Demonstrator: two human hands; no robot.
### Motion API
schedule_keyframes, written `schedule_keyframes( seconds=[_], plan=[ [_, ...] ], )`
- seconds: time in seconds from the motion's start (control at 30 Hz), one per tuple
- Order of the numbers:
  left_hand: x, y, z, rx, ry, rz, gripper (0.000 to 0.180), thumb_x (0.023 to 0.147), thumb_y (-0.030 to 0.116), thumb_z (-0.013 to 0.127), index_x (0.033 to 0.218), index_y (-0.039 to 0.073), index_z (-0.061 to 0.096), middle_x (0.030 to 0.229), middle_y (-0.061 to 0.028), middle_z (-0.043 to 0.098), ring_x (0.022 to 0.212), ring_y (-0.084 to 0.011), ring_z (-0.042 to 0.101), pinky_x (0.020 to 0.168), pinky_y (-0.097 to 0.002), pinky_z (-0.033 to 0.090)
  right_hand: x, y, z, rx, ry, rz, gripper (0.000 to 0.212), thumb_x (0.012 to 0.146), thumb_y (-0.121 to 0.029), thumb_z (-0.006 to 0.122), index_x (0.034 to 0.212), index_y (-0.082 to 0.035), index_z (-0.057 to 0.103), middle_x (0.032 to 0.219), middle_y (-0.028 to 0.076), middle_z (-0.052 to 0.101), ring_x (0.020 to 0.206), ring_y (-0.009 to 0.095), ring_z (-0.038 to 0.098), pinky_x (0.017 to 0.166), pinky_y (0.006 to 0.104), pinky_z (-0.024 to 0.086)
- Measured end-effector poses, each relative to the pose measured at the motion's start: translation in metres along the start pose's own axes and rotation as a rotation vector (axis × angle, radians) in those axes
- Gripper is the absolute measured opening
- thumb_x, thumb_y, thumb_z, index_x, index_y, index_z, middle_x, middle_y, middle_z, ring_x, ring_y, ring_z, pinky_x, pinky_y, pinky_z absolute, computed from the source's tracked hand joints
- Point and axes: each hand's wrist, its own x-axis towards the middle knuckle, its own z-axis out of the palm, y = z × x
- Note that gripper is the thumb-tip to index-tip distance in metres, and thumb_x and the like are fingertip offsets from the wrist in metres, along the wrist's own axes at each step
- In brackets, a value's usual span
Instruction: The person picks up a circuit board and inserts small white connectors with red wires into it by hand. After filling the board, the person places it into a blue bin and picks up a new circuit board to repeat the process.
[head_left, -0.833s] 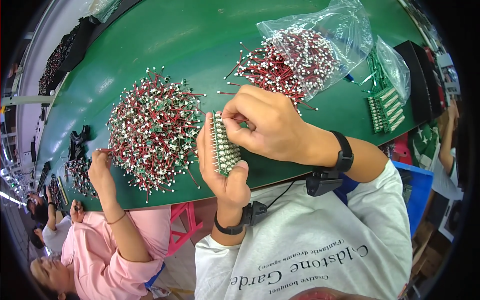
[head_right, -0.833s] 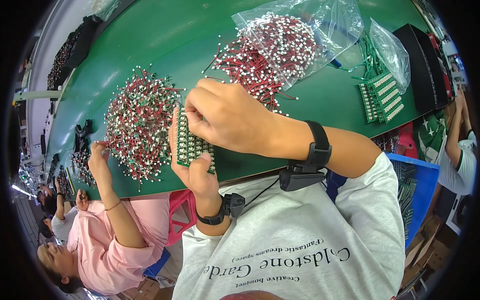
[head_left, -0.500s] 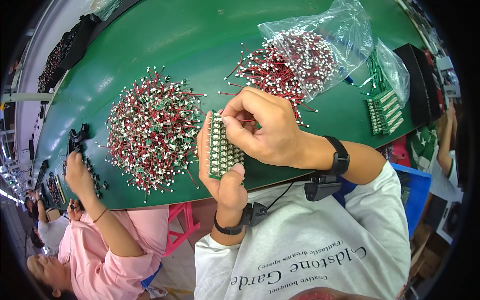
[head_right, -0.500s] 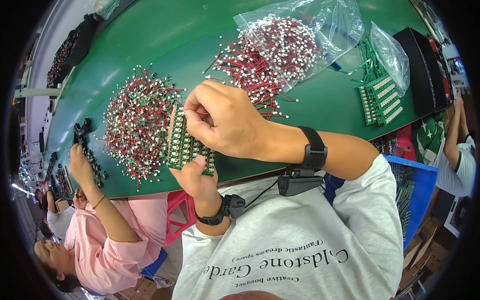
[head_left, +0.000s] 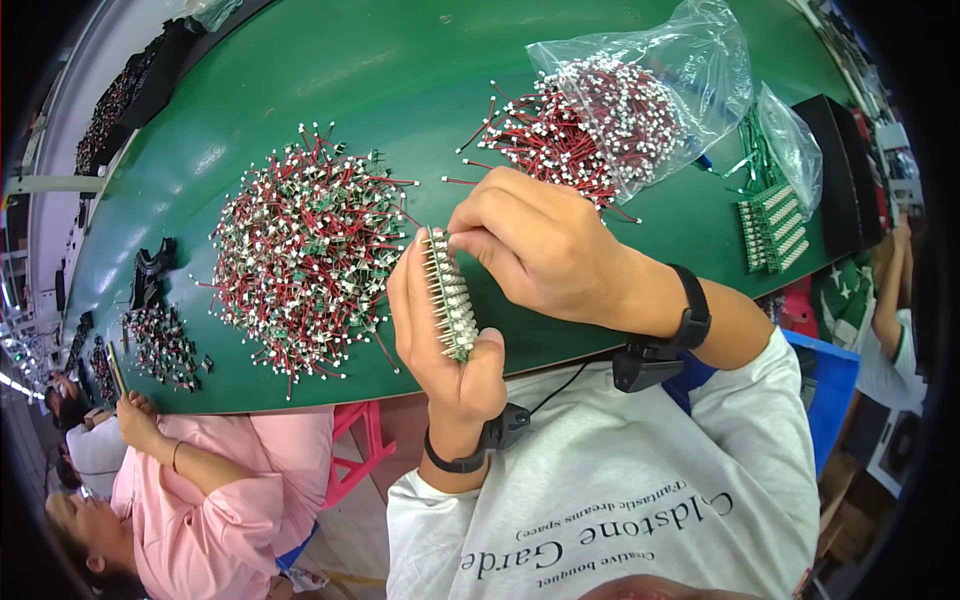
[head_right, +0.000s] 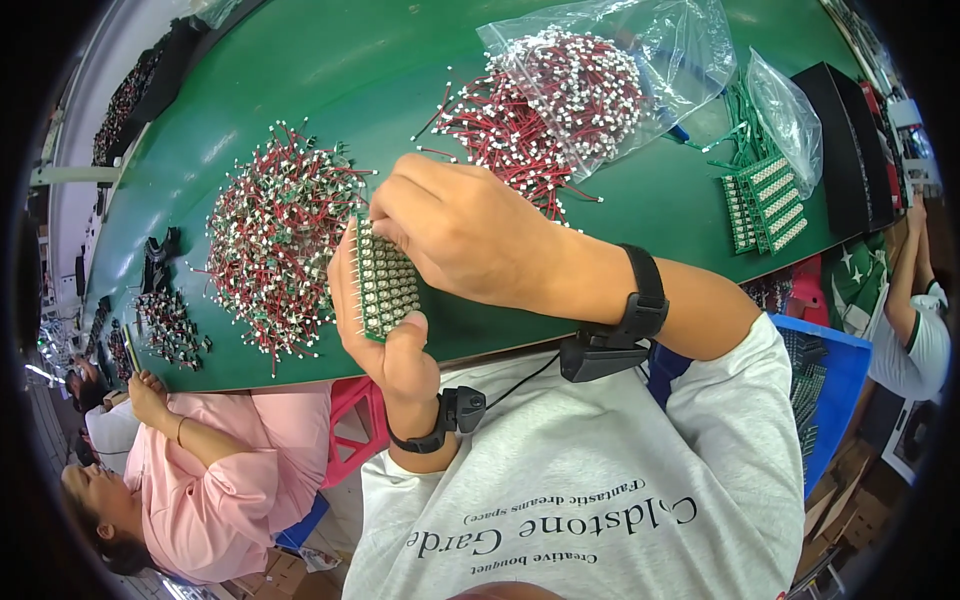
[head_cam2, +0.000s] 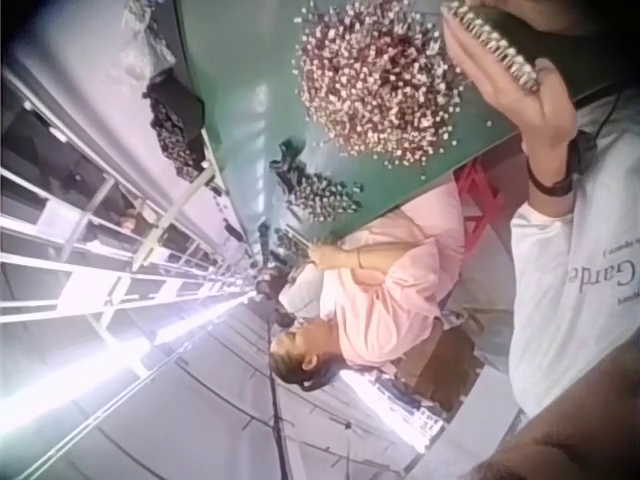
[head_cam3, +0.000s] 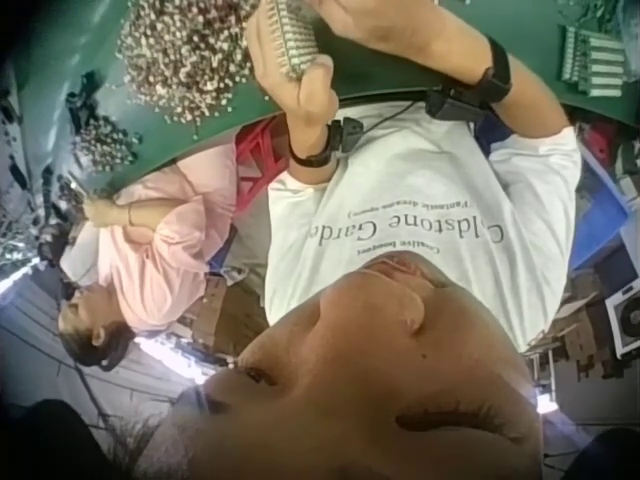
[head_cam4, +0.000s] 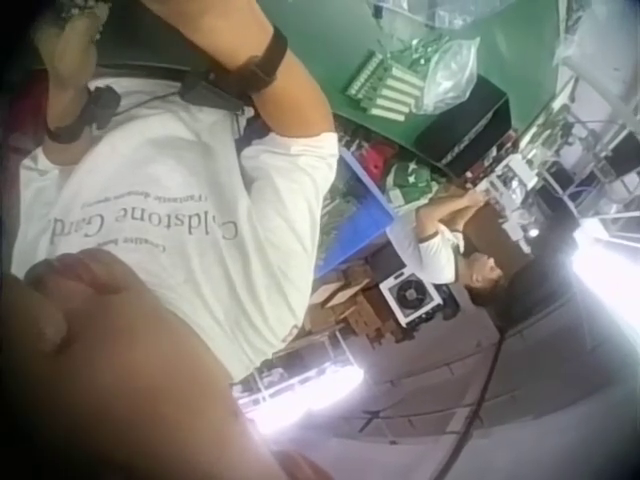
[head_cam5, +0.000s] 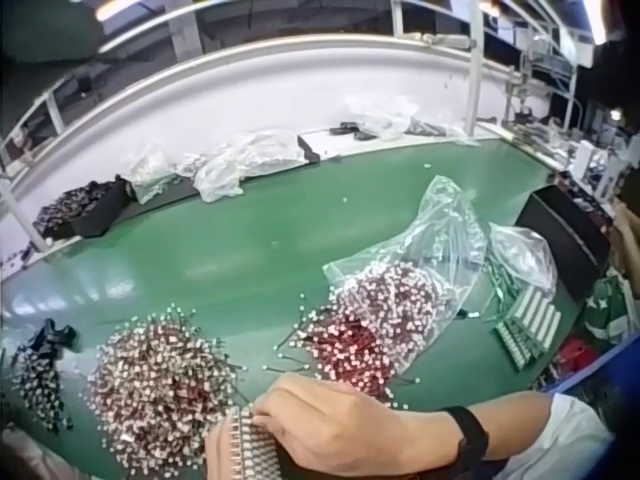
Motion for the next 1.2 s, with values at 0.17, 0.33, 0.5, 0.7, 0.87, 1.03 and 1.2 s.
schedule_keyframes(
  seconds=[0.17,0.33,0.5,0.7,0.87,1.03,1.2],
  plan=[
    [0.0,0.002,0.001,0.063,0.002,0.017,0.084,0.058,0.012,0.052,0.136,-0.017,0.039,0.129,-0.0328,0.047,0.115,-0.0428,0.051,0.103,-0.0464,0.04,-0.001,0.0,0.008,-0.012,0.021,-0.005,0.018,0.073,0.006,0.072,0.084,-0.001,0.061,0.076,0.01,0.059,0.063,0.024,0.06,0.052,0.0326,0.048],
    [0.003,0.0,-0.005,0.083,-0.061,0.021,0.084,0.058,0.012,0.052,0.136,-0.016,0.039,0.131,-0.0326,0.047,0.117,-0.0445,0.05,0.104,-0.0478,0.039,0.001,0.0,0.007,-0.014,0.006,0.031,0.018,0.073,0.007,0.072,0.084,-0.001,0.061,0.074,0.01,0.059,0.063,0.025,0.06,0.052,0.0326,0.048],
    [-0.001,-0.004,-0.011,-0.103,0.007,-0.063,0.082,0.062,0.014,0.056,0.138,-0.014,0.04,0.132,-0.0291,0.049,0.118,-0.0387,0.052,0.103,-0.0447,0.041,0.006,0.0,0.001,-0.065,-0.013,0.017,0.018,0.072,0.006,0.073,0.086,0.0,0.063,0.075,0.01,0.06,0.064,0.025,0.06,0.054,0.0335,0.048],
    [0.002,0.0,-0.035,-0.587,0.438,-0.212,0.088,0.069,0.017,0.059,0.144,-0.014,0.027,0.136,-0.0284,0.047,0.119,-0.0347,0.054,0.104,-0.0462,0.044,0.006,0.033,-0.039,-0.092,-0.491,0.027,0.027,0.068,-0.003,0.077,0.092,-0.011,0.07,0.09,0.006,0.056,0.085,0.026,0.056,0.071,0.0374,0.047],
    [0.002,0.003,-0.021,-0.663,0.376,-0.289,0.088,0.068,0.017,0.057,0.144,-0.014,0.027,0.135,-0.0284,0.047,0.117,-0.0343,0.054,0.104,-0.0462,0.044,-0.014,0.049,-0.019,-0.133,-0.563,-0.022,0.02,0.071,-0.007,0.075,0.088,-0.008,0.067,0.091,0.005,0.056,0.097,0.024,0.054,0.078,0.0374,0.046],
    [-0.001,-0.001,-0.011,-0.802,0.301,-0.396,0.088,0.064,0.013,0.054,0.144,-0.014,0.03,0.135,-0.0287,0.048,0.117,-0.0357,0.056,0.103,-0.0469,0.046,-0.004,0.04,-0.021,0.08,-0.285,-0.026,0.017,0.079,0.002,0.071,0.093,0.0,0.062,0.09,0.009,0.06,0.083,0.027,0.061,0.069,0.0342,0.051],
    [-0.002,0.004,-0.002,-0.77,0.285,-0.409,0.091,0.061,0.011,0.051,0.146,-0.012,0.029,0.134,-0.0267,0.05,0.119,-0.0323,0.055,0.104,-0.0426,0.045,0.018,-0.008,-0.028,0.162,-0.197,0.028,0.013,0.083,0.004,0.068,0.094,0.001,0.062,0.086,0.012,0.061,0.074,0.026,0.062,0.062,0.0315,0.052]
  ],
)
